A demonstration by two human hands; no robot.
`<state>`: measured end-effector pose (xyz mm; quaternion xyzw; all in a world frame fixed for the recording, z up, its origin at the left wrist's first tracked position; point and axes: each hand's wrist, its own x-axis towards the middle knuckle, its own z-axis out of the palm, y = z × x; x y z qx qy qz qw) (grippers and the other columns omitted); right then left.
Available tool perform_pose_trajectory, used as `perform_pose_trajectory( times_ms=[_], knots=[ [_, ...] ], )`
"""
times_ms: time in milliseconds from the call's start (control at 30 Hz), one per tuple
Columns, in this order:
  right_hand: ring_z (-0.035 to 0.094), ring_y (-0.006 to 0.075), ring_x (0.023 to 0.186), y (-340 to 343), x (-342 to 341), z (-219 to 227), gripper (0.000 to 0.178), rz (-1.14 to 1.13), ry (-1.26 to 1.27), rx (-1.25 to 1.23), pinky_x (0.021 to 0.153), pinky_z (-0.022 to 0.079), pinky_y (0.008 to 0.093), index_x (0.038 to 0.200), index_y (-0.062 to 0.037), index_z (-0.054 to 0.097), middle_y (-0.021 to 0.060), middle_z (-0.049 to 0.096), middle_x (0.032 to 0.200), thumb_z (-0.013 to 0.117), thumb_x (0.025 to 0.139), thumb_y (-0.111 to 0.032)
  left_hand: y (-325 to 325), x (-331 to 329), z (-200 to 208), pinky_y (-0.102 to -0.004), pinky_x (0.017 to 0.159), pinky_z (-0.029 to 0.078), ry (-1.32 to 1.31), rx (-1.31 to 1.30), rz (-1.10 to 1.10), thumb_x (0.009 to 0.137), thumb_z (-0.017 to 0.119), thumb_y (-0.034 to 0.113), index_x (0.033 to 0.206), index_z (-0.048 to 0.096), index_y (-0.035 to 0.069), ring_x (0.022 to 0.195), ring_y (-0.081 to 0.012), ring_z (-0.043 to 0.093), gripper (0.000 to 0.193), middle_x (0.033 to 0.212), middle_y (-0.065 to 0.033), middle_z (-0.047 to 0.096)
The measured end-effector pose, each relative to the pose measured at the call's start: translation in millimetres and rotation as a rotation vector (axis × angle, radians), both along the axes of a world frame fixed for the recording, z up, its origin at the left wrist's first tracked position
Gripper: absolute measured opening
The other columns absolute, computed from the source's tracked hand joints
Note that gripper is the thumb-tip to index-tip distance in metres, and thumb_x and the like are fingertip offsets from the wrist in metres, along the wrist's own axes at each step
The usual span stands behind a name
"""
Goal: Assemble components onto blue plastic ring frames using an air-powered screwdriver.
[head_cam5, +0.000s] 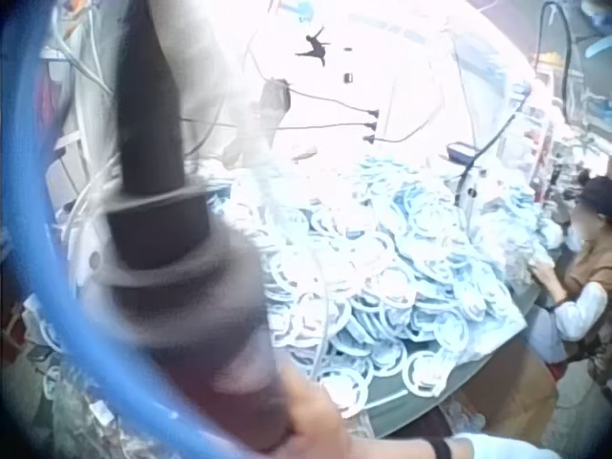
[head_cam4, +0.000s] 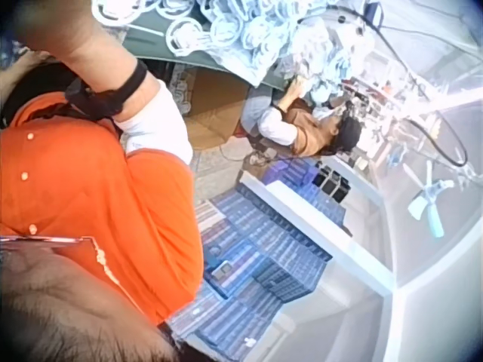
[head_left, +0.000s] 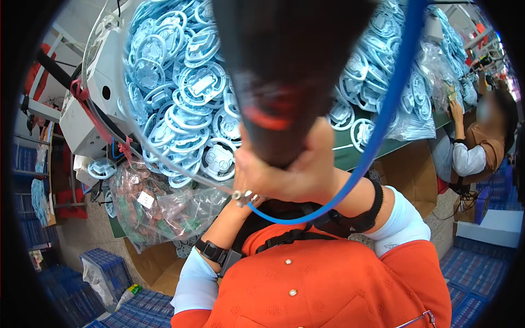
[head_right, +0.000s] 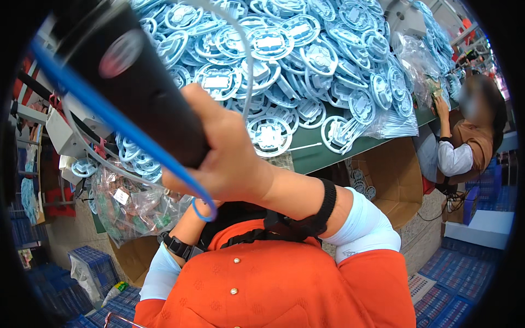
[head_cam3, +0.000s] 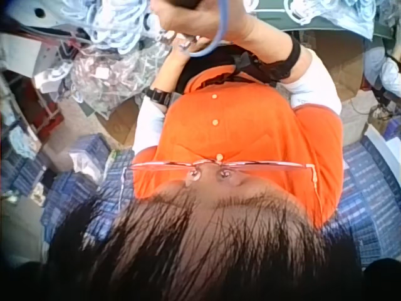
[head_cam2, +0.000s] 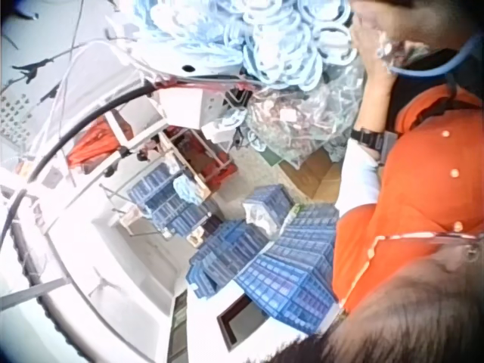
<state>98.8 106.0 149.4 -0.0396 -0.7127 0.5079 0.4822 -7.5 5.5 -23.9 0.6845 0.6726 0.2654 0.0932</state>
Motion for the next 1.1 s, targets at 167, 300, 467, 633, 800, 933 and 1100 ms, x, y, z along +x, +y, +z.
perform_pose_trajectory(
  times_ms=[167,300,467,633,800,933,1100],
  knots=[
    [0.059,0.0079,0.065,8,12,26,0.040,-0.024,-0.009,-0.171,0.059,0.048,0.0244,0.115,0.0019,0.057,0.0017,0.061,0.078,0.072,0.078,-0.004,-6,-3,-25,-0.0498,0.105,0.035,-0.114,0.099,-0.020,0.061,0.087,0.039,0.136,0.051,0.007,0.126,-0.0395,0.046,0.088,0.132,-0.0174,0.052],
    [0.062,0.0106,0.062,27,27,41,0.038,-0.135,-0.001,-0.162,0.057,0.051,0.0260,0.118,0.0078,0.055,0.0042,0.062,0.079,0.067,0.083,0.000,3,-2,11,-0.0482,0.101,0.037,-0.109,-0.024,0.011,0.054,0.091,0.029,0.139,0.049,0.009,0.127,-0.0367,0.045,0.097,0.139,-0.0165,0.048],
    [0.050,0.0083,0.061,33,18,21,0.040,-0.182,0.011,-0.020,0.057,0.044,0.0257,0.109,-0.0025,0.057,-0.0002,0.055,0.072,0.073,0.073,-0.009,18,-3,32,-0.0461,0.088,0.039,0.045,-0.114,-0.091,0.054,0.089,0.032,0.135,0.057,0.015,0.119,-0.0344,0.047,0.088,0.143,-0.0102,0.048],
    [0.049,0.0113,0.062,36,11,15,0.036,-0.172,-0.018,-0.110,0.057,0.043,0.0271,0.105,-0.0028,0.056,0.0012,0.053,0.072,0.072,0.073,-0.008,24,-3,44,-0.0465,0.085,0.038,0.118,-0.159,-0.083,0.056,0.088,0.035,0.120,0.068,0.015,0.113,-0.0326,0.048,0.070,0.142,-0.0040,0.049],
    [0.050,0.0119,0.063,36,12,14,0.036,-0.182,-0.049,-0.115,0.058,0.044,0.0273,0.104,-0.0017,0.055,0.0028,0.054,0.073,0.072,0.073,-0.009,24,-3,43,-0.0468,0.086,0.038,0.109,-0.179,-0.096,0.054,0.090,0.038,0.128,0.061,0.017,0.114,-0.0323,0.048,0.083,0.135,-0.0034,0.052],
    [0.051,0.0111,0.064,32,15,14,0.035,-0.180,-0.071,-0.143,0.059,0.045,0.0272,0.104,-0.0018,0.055,0.0040,0.056,0.074,0.070,0.073,-0.008,20,-3,34,-0.0469,0.087,0.038,0.066,-0.077,-0.111,0.054,0.090,0.037,0.127,0.062,0.017,0.116,-0.0326,0.048,0.080,0.130,-0.0035,0.056],
    [0.054,0.0049,0.068,39,14,8,0.037,-0.066,-0.048,-0.163,0.060,0.045,0.0234,0.112,0.0018,0.059,-0.0015,0.060,0.078,0.072,0.078,-0.004,15,8,43,-0.0476,0.088,0.038,0.072,-0.107,-0.036,0.054,0.091,0.037,0.110,0.070,0.015,0.116,-0.0315,0.048,0.063,0.131,-0.0037,0.059]
  ],
)
